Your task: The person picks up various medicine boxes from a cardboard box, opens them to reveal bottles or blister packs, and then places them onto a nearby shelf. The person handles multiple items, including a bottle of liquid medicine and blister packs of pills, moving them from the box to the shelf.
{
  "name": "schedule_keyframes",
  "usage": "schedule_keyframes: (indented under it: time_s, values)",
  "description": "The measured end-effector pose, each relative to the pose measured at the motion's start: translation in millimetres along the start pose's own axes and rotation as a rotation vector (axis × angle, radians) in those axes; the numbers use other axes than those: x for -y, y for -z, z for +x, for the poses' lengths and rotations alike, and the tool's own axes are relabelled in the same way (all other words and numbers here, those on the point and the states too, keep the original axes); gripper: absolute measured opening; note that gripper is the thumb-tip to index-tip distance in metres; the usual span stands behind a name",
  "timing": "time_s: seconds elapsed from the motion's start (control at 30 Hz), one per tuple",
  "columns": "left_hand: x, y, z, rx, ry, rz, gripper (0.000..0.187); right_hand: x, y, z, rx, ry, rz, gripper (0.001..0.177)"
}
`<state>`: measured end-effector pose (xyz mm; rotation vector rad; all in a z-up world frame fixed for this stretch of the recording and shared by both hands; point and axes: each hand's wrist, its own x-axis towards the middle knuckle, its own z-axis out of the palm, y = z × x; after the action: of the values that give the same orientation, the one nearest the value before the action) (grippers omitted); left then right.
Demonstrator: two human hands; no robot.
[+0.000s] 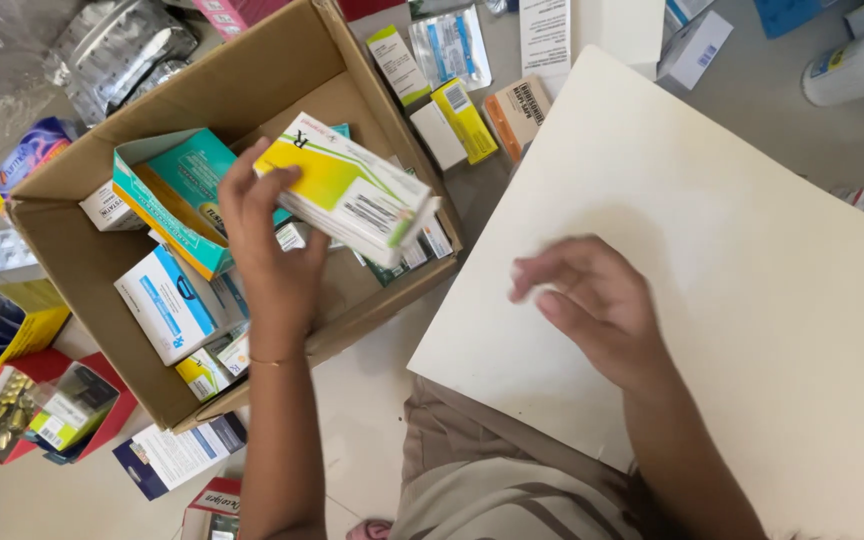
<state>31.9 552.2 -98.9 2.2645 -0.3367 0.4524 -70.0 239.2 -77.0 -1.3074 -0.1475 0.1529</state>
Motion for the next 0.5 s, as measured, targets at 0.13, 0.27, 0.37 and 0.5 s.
schedule_keyframes:
  time_s: [0.13,0.27,0.37,0.5]
  values:
    - [-38,-48,-14,-0.123,-0.102,-0.065,0.062,6,-12,17,-0.074,-0.142,0.100,0.051]
    - [-70,-97,-28,-0.129,-0.160,-0.238,0.062,-5,12,-3,-0.195,-0.144,0.304,0.061]
    - [-95,-114,-29,-0.042,-0.199,-0.313,0.071,-4,33,-22,-0.306,-0.099,0.326,0.060]
    - [-123,-112,-15,0.207,-0.251,-0.438,0.099,0,48,-43,-0.417,-0.077,0.258,0.061]
